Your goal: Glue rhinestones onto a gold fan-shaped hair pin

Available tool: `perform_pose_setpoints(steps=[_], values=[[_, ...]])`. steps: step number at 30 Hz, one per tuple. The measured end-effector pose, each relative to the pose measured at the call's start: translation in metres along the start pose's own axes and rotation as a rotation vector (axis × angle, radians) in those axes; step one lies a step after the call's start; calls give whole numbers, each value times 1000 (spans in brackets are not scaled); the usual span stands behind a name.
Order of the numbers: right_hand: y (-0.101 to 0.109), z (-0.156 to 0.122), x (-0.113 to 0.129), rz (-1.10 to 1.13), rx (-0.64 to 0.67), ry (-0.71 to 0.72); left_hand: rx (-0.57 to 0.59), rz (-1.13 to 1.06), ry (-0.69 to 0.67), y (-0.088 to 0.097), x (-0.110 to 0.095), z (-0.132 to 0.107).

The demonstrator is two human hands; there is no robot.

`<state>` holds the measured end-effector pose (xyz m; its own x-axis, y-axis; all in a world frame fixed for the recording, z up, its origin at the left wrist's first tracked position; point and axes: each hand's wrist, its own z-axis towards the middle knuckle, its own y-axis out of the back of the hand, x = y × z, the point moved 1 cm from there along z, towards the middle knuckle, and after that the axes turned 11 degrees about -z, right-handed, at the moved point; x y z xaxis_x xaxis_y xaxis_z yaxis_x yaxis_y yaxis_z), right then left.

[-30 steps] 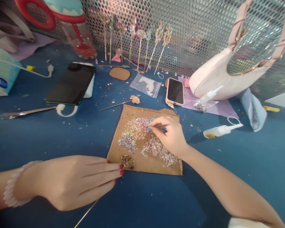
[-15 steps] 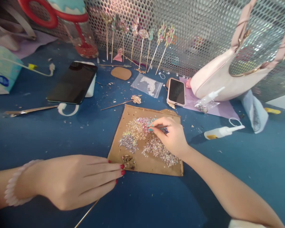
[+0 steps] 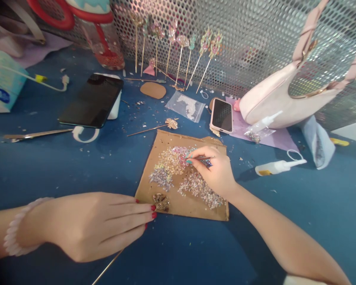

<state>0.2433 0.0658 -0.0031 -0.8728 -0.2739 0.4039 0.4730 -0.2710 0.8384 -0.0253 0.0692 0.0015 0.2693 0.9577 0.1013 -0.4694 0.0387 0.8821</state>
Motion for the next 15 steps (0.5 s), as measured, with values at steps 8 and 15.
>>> perform_pose_setpoints(steps=[8, 15], values=[[0, 2, 1, 34, 9, 1, -32, -134, 58, -2, -4, -1], [0, 0, 0, 43, -6, -7, -7, -66, 27, -1, -1, 0]])
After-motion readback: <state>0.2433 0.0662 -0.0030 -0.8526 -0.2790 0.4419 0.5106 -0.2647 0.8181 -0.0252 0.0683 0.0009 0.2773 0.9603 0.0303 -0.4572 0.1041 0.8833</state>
